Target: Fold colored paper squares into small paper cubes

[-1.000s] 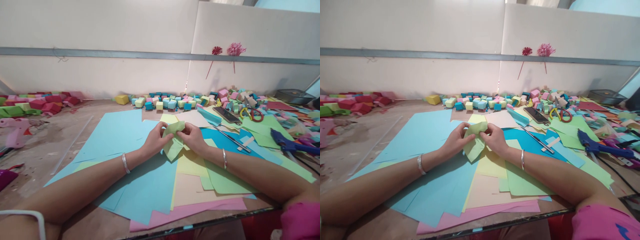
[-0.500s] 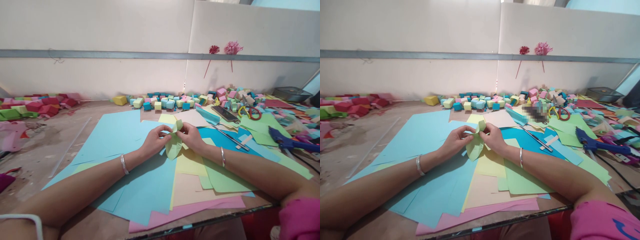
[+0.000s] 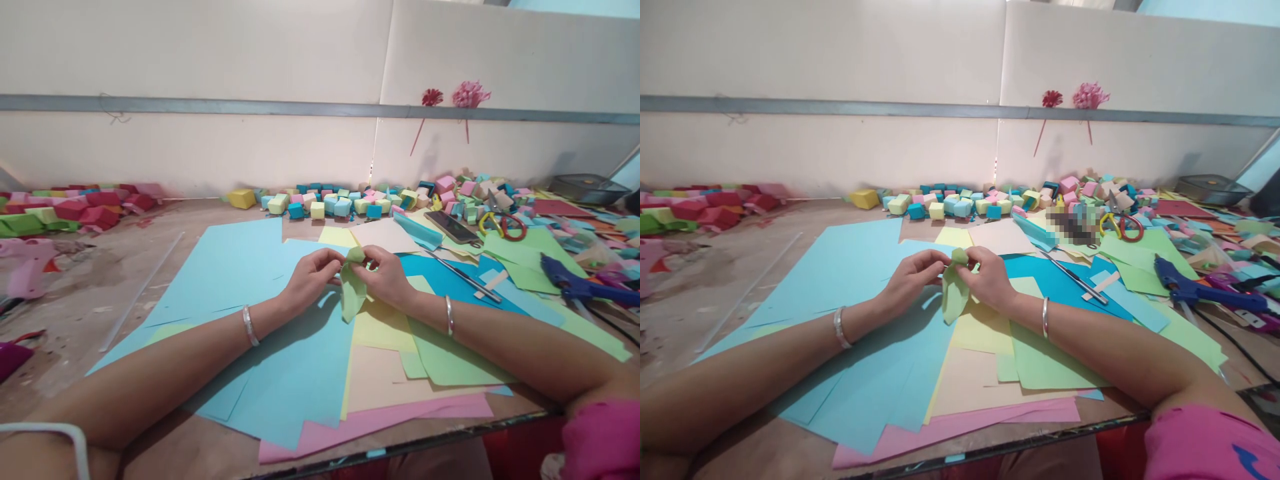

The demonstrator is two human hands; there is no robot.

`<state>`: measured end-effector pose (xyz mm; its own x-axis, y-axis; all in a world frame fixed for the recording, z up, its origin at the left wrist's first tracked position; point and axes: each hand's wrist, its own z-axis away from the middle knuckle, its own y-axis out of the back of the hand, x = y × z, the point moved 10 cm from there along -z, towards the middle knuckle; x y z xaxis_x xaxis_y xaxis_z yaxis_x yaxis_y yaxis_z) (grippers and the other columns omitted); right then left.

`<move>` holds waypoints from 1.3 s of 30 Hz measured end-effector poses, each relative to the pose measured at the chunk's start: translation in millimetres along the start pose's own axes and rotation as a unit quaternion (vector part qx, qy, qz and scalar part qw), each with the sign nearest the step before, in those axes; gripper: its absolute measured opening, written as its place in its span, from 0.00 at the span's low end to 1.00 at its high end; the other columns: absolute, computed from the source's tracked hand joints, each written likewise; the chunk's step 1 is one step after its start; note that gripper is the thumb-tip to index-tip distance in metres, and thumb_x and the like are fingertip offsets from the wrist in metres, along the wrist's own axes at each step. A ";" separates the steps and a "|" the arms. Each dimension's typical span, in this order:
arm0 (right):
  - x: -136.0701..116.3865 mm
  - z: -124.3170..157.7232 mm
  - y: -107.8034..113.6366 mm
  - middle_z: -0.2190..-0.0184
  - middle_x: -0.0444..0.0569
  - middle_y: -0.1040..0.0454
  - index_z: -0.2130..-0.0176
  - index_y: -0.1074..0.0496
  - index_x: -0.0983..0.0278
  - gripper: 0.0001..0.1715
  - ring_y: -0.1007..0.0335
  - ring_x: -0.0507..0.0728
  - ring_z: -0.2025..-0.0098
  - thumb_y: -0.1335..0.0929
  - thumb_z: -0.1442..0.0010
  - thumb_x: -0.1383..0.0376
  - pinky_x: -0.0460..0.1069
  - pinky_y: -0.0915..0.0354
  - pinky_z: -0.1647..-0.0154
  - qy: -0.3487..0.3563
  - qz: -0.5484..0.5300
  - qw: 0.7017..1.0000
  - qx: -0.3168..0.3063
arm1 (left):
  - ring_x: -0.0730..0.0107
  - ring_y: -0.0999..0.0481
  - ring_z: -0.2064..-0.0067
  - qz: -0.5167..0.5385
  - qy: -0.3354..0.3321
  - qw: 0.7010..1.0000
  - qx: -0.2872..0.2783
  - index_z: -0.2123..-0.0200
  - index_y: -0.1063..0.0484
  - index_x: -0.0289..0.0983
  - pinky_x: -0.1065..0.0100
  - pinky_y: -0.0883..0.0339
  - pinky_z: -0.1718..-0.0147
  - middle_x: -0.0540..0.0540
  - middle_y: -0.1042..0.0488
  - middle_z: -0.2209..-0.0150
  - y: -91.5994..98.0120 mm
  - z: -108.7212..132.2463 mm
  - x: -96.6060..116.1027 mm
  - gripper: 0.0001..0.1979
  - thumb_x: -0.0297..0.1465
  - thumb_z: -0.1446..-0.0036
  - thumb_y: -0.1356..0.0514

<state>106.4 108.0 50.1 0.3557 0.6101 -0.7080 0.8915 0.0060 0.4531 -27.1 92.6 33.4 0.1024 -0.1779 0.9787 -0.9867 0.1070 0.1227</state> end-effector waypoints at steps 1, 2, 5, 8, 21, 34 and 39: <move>-2.2 0.2 2.7 0.71 0.44 0.28 0.70 0.28 0.62 0.04 0.34 0.52 0.69 0.32 0.45 0.64 0.47 0.39 0.68 0.006 -0.003 1.000 0.009 | 0.68 0.25 0.64 0.033 0.003 0.999 0.004 0.65 0.28 0.36 0.66 0.28 0.66 0.47 0.25 0.66 0.1 0.6 0.4 0.07 0.33 0.47 0.39; -4.1 0.5 5.0 0.71 0.44 0.27 0.70 0.28 0.62 0.04 0.34 0.52 0.68 0.32 0.45 0.64 0.47 0.39 0.68 0.010 -0.007 1.000 0.016 | 0.69 0.25 0.63 0.051 0.003 0.999 0.006 0.66 0.28 0.36 0.66 0.27 0.66 0.47 0.25 0.66 -0.3 0.8 0.9 0.06 0.31 0.48 0.39; -7.8 1.4 9.1 0.70 0.44 0.27 0.70 0.28 0.62 0.04 0.34 0.52 0.68 0.32 0.44 0.65 0.47 0.39 0.66 0.023 -0.020 0.999 0.030 | 0.70 0.25 0.64 0.047 0.013 0.999 -0.020 0.65 0.26 0.34 0.67 0.28 0.65 0.45 0.24 0.65 -5.9 -0.1 -1.1 0.08 0.29 0.50 0.36; -6.5 1.8 6.2 0.70 0.45 0.26 0.69 0.27 0.62 0.04 0.33 0.52 0.68 0.32 0.45 0.64 0.48 0.38 0.66 0.021 -0.020 0.999 0.017 | 0.70 0.25 0.66 0.046 0.033 0.998 -0.033 0.66 0.24 0.33 0.65 0.28 0.65 0.44 0.23 0.66 -7.3 -1.9 -8.4 0.10 0.31 0.52 0.33; 8.1 1.4 3.8 0.75 0.46 0.28 0.75 0.23 0.63 0.10 0.33 0.53 0.72 0.27 0.52 0.59 0.49 0.36 0.72 -0.095 -0.151 0.984 -0.002 | 0.66 0.24 0.63 0.193 0.124 0.970 -0.081 0.68 0.23 0.33 0.64 0.31 0.60 0.41 0.22 0.65 -11.4 -1.7 -25.4 0.12 0.33 0.54 0.30; 4.3 4.5 -3.7 0.77 0.43 0.31 0.75 0.31 0.63 0.08 0.38 0.51 0.74 0.29 0.52 0.63 0.47 0.39 0.73 -0.088 -0.136 0.986 -0.023 | 0.75 0.27 0.67 0.241 0.188 0.944 -0.126 0.69 0.28 0.34 0.68 0.32 0.62 0.50 0.28 0.70 -24.4 5.7 -33.4 0.12 0.32 0.53 0.29; 2.8 4.3 -4.3 0.75 0.43 0.29 0.73 0.29 0.64 0.04 0.37 0.51 0.73 0.31 0.52 0.65 0.47 0.40 0.73 -0.075 -0.129 0.988 -0.027 | 0.76 0.27 0.67 0.242 0.187 0.943 -0.127 0.68 0.28 0.34 0.68 0.32 0.61 0.51 0.28 0.70 -24.7 4.7 -37.4 0.13 0.32 0.53 0.29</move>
<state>104.7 106.2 43.8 0.1603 0.4582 -0.8743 0.9432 0.1900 0.2725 -7.2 92.0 -7.1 -0.2688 0.3046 0.9138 -0.8718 0.3265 -0.3653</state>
